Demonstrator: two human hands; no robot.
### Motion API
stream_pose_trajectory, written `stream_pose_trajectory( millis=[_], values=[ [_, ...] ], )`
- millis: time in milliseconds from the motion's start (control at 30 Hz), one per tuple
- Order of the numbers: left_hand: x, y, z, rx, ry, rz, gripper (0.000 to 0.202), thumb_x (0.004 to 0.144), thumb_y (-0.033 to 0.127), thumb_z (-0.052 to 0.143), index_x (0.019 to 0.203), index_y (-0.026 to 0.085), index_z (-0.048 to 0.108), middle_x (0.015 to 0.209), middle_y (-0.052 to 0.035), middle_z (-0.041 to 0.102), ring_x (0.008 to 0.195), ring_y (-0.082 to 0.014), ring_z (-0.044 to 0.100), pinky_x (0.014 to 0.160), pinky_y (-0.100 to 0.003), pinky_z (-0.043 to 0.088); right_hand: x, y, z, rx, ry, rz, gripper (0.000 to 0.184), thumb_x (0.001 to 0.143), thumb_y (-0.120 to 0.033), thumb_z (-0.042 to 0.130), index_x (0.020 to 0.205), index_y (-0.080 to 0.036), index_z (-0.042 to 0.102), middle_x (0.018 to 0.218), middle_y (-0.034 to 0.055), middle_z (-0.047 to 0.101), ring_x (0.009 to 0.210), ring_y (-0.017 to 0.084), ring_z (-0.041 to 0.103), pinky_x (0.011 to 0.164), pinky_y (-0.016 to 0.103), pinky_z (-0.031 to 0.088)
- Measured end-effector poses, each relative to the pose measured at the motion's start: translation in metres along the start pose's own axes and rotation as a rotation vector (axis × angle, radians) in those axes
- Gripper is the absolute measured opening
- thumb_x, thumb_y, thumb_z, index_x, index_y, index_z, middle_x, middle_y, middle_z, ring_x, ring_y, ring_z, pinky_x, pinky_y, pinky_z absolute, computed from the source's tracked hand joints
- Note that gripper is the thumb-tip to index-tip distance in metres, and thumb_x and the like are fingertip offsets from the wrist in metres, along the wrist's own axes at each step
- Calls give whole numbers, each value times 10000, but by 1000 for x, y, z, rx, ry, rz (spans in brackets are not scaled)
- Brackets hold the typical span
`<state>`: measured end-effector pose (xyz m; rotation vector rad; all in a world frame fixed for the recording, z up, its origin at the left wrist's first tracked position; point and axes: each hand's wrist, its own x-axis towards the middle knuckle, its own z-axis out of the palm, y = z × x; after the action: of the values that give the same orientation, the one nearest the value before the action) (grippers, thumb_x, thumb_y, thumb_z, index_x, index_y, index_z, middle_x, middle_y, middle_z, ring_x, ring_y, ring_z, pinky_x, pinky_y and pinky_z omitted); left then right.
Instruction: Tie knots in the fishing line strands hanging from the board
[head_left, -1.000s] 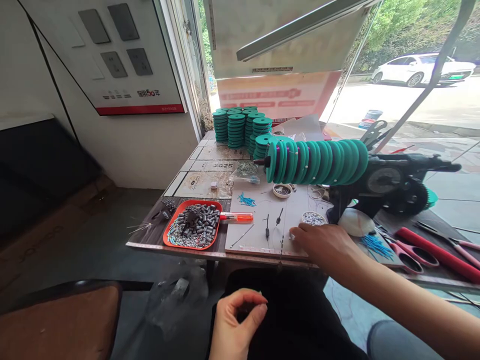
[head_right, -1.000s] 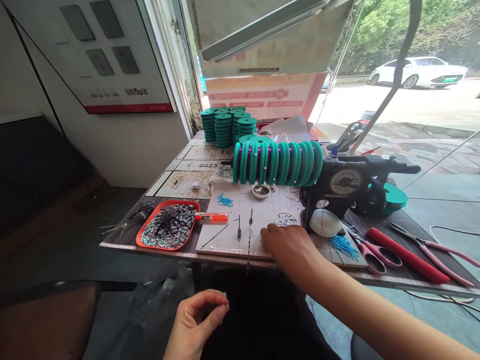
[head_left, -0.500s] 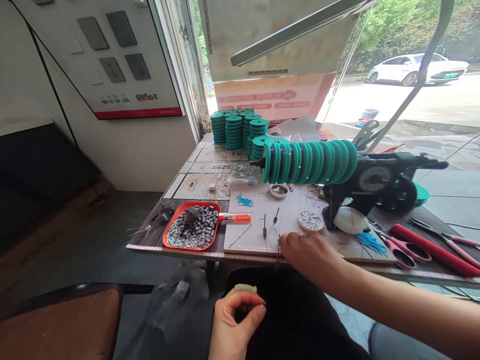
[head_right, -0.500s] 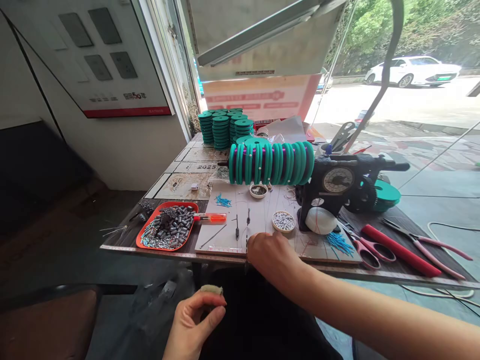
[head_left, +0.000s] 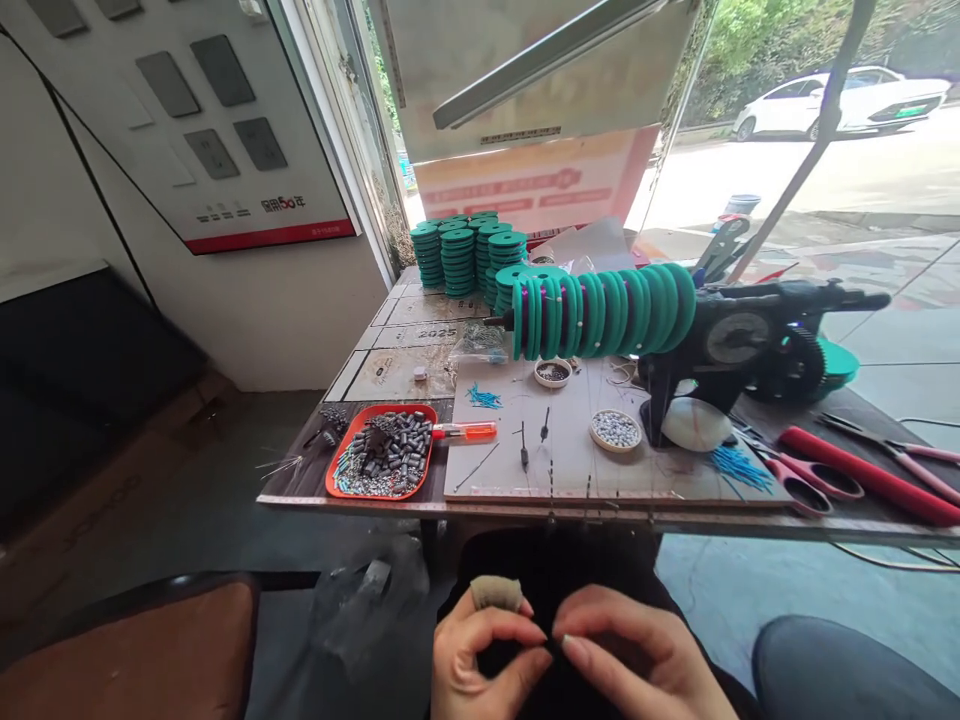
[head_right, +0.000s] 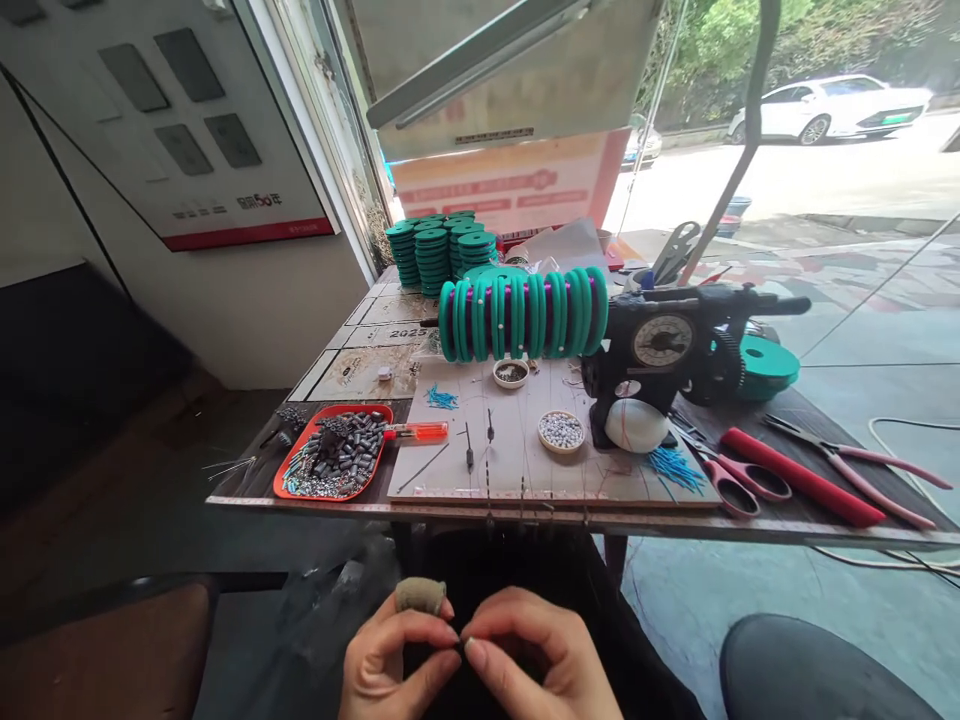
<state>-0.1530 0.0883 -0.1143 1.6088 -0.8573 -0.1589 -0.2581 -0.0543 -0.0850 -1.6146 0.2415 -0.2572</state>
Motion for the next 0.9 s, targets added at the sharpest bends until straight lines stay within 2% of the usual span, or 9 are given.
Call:
stream_pose_trajectory(
  millis=[67,133,300,433,567,667,900],
  values=[
    [-1,0,1,22,17,29,66,674,215,747,718,224,699,771,19,645,743,-62,616,707,-103,485,0,7,4,155,0,144,260,819,-416,610,800,-165,674,812,71,643,782,172,594,711,225,468],
    [-1,1,2,32,27,45,74,667,219,752,708,218,691,765,22,644,736,-60,615,700,-98,484,0,11,8,252,-11,221,286,779,-440,651,799,-156,674,784,63,631,747,159,562,695,223,444],
    [-1,2,2,50,15,29,56,679,226,744,699,214,692,743,16,640,717,-64,612,683,-102,482,0,11,18,401,112,260,317,709,-448,709,716,-134,668,670,29,570,648,115,481,633,204,381],
    [-1,0,2,31,28,4,63,672,235,748,686,203,696,741,0,641,717,-81,615,681,-123,489,1,10,19,395,47,270,336,734,-460,688,743,-125,667,676,34,563,650,115,480,629,207,379],
    [-1,-1,3,21,27,-15,62,664,232,753,681,209,698,736,6,640,716,-74,611,676,-115,482,3,12,15,362,39,268,345,750,-470,671,761,-125,660,683,35,562,653,116,485,634,208,391],
    [-1,-2,4,11,30,-23,56,672,237,748,686,214,699,736,10,638,715,-70,608,680,-111,478,3,14,13,318,-39,278,363,772,-486,643,804,-124,656,718,46,573,679,130,499,655,220,408],
    [-2,-7,2,21,12,15,70,669,199,747,708,216,691,764,18,643,743,-68,613,699,-104,479,2,15,14,310,-9,282,380,757,-500,649,795,-122,666,723,53,583,673,131,501,653,219,409]
  ],
)
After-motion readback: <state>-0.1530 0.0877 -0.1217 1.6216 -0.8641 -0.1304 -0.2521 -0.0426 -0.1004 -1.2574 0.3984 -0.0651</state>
